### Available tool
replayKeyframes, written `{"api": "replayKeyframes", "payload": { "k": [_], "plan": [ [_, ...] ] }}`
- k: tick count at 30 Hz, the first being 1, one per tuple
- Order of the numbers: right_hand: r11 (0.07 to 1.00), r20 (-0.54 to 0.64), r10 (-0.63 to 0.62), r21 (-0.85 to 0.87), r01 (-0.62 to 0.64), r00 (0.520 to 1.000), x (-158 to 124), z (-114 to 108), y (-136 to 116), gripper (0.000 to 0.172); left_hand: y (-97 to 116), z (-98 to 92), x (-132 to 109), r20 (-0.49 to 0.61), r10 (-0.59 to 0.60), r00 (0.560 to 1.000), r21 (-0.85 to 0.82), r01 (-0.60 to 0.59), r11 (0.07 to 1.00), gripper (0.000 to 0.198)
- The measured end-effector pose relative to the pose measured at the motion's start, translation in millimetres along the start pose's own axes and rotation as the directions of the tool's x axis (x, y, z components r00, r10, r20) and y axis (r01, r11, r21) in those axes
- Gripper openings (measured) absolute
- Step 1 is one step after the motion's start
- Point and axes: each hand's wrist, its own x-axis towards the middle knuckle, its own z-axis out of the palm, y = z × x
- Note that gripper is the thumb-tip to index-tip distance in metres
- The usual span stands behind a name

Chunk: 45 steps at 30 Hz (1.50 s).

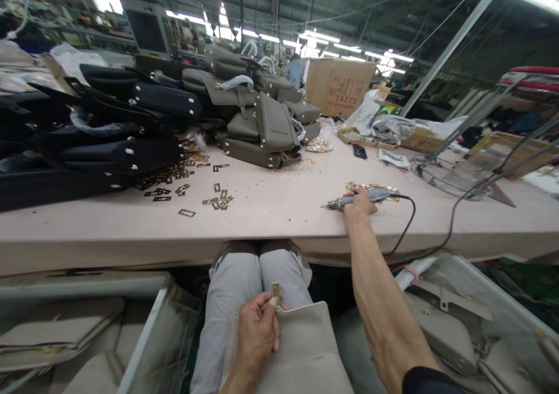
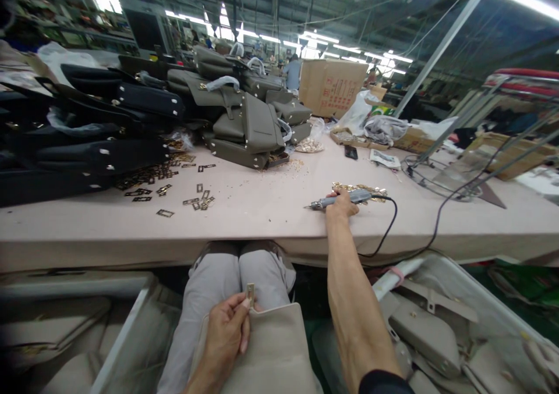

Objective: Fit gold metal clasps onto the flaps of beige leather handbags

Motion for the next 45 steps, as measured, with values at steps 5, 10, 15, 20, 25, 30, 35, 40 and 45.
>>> {"api": "replayKeyframes", "payload": {
  "k": [5,10,15,20,25,30,35,40,45],
  "plan": [
    [1.000,0.005,0.029,0.010,-0.030,1.000,6,-2,-2,0.033,3,1.9,0,-0.015,-0.006,1.000,0.001,0.006,1.000,0.050],
    [0.999,-0.024,0.020,0.026,-0.020,1.000,12,-4,-5,0.037,6,3.4,-1,-0.036,-0.015,0.999,0.019,0.016,1.000,0.053],
    [1.000,-0.020,-0.011,0.027,0.011,1.000,12,-7,-5,0.035,5,4.6,-1,-0.026,-0.017,1.000,0.012,0.017,1.000,0.053],
    [1.000,-0.031,-0.026,0.013,0.026,0.999,8,-6,-5,0.037,3,3.9,-1,-0.026,-0.023,0.999,0.011,0.023,1.000,0.050],
    [0.999,-0.035,-0.036,-0.008,0.036,0.999,4,-5,-5,0.038,3,3.8,-1,-0.032,-0.007,0.999,0.016,0.007,1.000,0.048],
    [0.999,-0.030,-0.033,-0.013,0.032,0.999,2,-6,-6,0.039,4,4.1,-1,-0.033,-0.011,0.999,0.018,0.012,1.000,0.050],
    [1.000,-0.028,-0.029,-0.004,0.029,0.999,2,-7,-7,0.041,3,4.1,-2,-0.039,-0.014,0.999,0.025,0.015,1.000,0.049],
    [1.000,-0.037,-0.026,0.007,0.026,0.999,2,-7,-7,0.041,3,3.8,-2,-0.034,-0.019,0.999,0.008,0.019,1.000,0.050],
    [1.000,-0.037,-0.027,0.014,0.028,0.999,4,-7,-6,0.040,3,4.2,-2,-0.035,-0.007,0.999,0.015,0.008,1.000,0.049]
  ]
}}
